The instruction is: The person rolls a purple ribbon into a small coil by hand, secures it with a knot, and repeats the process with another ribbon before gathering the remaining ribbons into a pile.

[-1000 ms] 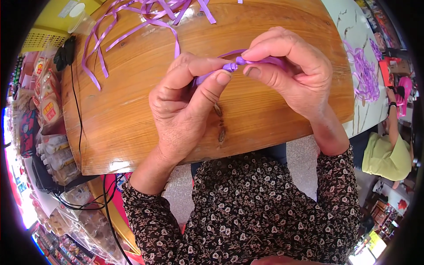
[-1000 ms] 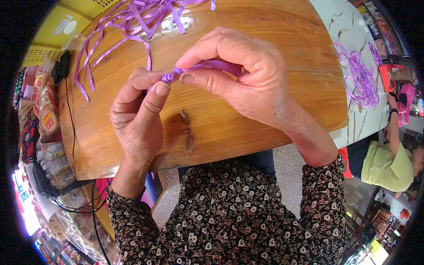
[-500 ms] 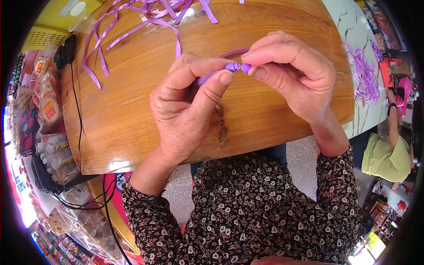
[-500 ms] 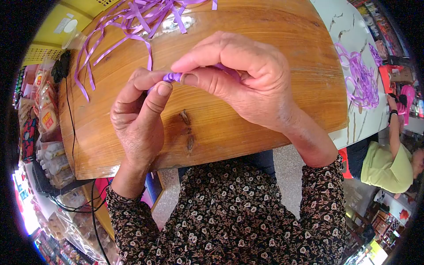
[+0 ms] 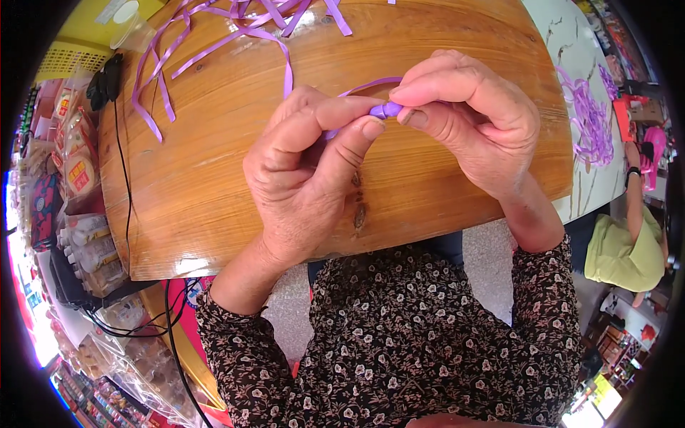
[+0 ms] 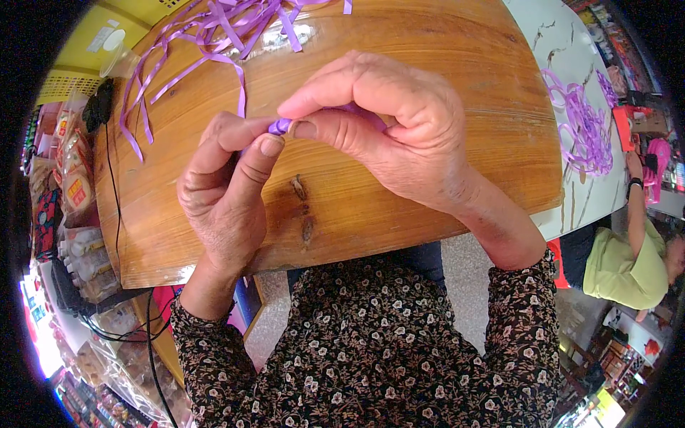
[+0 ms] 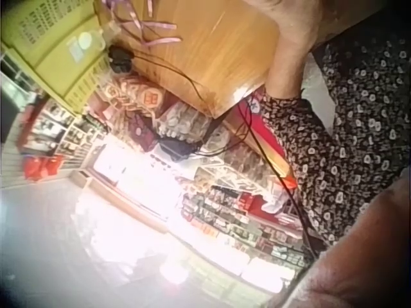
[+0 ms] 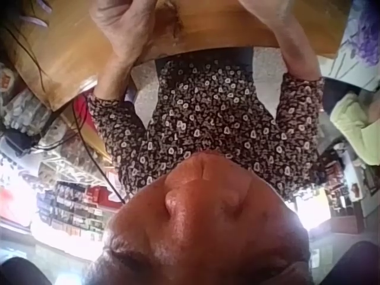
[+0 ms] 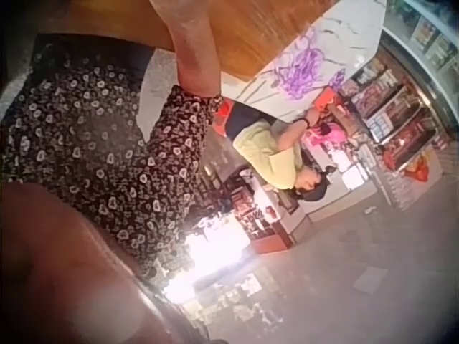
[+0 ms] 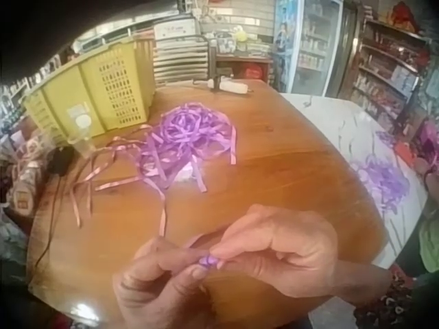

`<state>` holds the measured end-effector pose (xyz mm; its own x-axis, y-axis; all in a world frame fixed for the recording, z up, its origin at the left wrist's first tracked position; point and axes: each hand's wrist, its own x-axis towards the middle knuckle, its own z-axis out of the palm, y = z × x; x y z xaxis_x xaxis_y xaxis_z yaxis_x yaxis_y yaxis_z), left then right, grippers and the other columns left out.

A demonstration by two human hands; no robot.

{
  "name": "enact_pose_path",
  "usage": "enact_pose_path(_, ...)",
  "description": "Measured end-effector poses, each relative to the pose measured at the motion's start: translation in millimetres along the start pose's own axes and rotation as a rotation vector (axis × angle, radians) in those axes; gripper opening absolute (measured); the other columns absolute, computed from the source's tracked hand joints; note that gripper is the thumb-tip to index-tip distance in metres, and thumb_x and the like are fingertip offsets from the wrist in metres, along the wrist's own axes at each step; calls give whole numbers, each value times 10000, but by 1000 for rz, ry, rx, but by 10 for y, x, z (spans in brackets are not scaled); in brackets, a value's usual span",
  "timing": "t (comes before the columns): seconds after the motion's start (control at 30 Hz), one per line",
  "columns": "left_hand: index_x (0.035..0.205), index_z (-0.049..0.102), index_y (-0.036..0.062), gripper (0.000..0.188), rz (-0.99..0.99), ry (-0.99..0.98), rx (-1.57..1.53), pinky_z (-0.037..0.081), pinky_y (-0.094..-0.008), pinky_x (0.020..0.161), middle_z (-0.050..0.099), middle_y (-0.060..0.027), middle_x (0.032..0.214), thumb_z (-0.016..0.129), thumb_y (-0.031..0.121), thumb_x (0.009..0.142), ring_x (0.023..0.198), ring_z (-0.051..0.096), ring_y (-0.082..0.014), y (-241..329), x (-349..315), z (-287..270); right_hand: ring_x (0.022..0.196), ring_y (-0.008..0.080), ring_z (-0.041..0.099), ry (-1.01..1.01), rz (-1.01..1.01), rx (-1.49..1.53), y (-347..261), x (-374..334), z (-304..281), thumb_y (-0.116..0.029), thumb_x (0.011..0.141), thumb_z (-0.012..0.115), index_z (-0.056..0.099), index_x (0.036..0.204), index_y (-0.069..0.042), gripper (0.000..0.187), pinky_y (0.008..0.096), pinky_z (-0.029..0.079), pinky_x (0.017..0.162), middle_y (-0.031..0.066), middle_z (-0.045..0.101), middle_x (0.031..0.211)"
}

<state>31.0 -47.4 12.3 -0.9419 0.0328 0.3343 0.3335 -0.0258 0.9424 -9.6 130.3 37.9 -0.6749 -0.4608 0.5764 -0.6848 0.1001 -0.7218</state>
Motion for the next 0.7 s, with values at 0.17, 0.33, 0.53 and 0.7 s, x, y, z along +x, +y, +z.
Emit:
enact_pose_path(0.17,907,654,-6,116,16,8,65,327,-191,618,495,6,750,633,-29,795,693,421,-72,35,-14,-7,745,178,592,-21,-49,-86,4,17,-8,60,723,672,626,916,41,199,248,471,639,119,629,846)
enact_pose_path(0.33,903,652,-6,110,-19,23,41,326,-190,621,493,8,748,631,-32,798,694,421,-68,25,-29,-1,718,179,586,-37,-53,-111,34,27,-20,43,712,682,630,910,37,205,249,460,620,118,631,822)
enact_pose_path(0.53,842,668,8,95,15,62,30,289,-190,508,486,26,662,682,-28,755,590,396,-43,-8,-21,26,687,195,573,-49,-136,-179,12,37,-25,16,708,689,623,860,40,168,265,448,599,130,627,808)
enact_pose_path(0.7,841,667,9,103,88,44,-8,323,-196,514,531,4,678,679,-40,751,600,431,-62,-24,-19,17,666,201,575,-51,-235,-230,15,47,-24,-4,714,690,623,846,41,154,267,445,577,134,624,787)
